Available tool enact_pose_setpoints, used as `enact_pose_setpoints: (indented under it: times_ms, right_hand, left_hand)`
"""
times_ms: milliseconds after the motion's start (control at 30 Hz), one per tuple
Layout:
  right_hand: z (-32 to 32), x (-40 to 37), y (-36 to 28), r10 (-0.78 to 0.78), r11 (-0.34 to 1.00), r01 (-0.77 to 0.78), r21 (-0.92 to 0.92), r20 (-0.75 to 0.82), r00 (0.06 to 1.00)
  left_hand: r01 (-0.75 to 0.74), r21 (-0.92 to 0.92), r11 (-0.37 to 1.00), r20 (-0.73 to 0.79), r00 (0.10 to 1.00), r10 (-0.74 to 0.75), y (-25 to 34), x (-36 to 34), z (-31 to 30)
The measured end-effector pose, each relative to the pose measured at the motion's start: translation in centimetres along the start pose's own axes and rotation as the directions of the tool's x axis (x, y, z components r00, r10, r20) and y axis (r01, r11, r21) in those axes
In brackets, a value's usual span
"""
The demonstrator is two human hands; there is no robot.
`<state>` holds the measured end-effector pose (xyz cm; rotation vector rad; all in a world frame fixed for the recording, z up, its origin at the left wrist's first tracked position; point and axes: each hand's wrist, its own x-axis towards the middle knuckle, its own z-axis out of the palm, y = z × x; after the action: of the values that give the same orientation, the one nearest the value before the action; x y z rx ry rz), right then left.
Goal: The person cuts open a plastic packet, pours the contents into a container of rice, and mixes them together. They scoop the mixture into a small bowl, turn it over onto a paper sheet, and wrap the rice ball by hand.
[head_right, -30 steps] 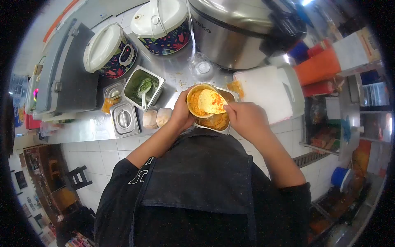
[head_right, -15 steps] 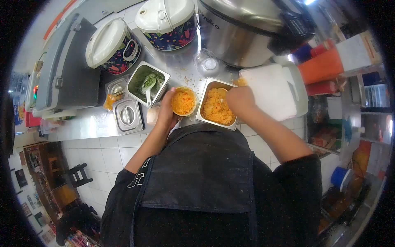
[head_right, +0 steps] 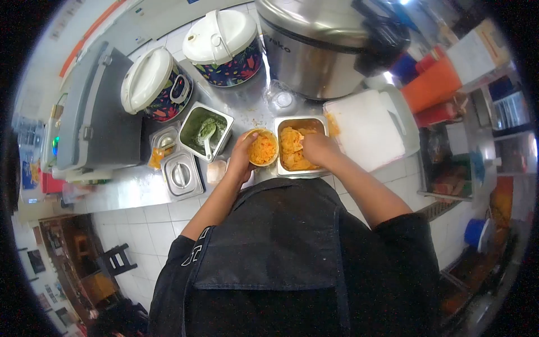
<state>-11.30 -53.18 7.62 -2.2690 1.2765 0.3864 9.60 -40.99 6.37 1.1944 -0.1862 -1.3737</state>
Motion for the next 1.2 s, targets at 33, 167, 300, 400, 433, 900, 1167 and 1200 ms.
enact_pose_setpoints:
  times_ms: [33,167,300,400,433,900,1167,1200]
  right_hand:
    - [0.1,-0.3,0.0,-0.021,0.999,0.022,0.025,-0.036,0.999]
    - [-0.6,-1.0,0.1,-0.061,0.984,0.082,0.158,-0.133,0.989]
    - [-0.3,-0.5,2.1,-0.110,0.950,0.151,0.275,-0.160,0.981]
    - [-1.0,-1.6,2.5,-0.148,0.923,0.201,0.329,-0.179,0.973]
    - [-1.3,-2.2,2.6,-0.132,0.921,0.185,0.343,-0.172,0.976]
    - [-7.4,-10.4,-1.4,-0.334,0.943,0.281,-0.180,-0.535,0.776]
    - [-9.5,-11.4,-0.7,-0.042,0.920,0.242,0.308,-0.538,0.842]
    - [-8.9,-11.0,-0.6,0.012,0.865,0.213,0.455,-0.442,0.897]
  left_hand:
    - [0.022,0.012,1.000,0.009,1.000,-0.022,0.2,-0.2,0.3]
    - [0.082,0.043,0.996,0.076,0.993,-0.085,0.2,-0.6,0.5]
    - [0.084,-0.017,0.996,0.118,0.990,-0.081,0.4,-1.2,0.1]
    - [0.085,-0.123,0.989,0.135,0.988,-0.068,0.2,-0.5,-1.3]
    - [0.087,-0.151,0.985,0.146,0.987,-0.065,0.8,-0.8,-1.4]
    - [0.263,-0.176,0.949,0.340,0.921,-0.192,2.0,-0.9,5.6]
    - [0.224,-0.214,0.951,0.350,0.926,-0.139,1.1,-0.2,7.3]
    - [0.202,-0.212,0.956,0.343,0.932,-0.121,1.0,-0.2,7.7]
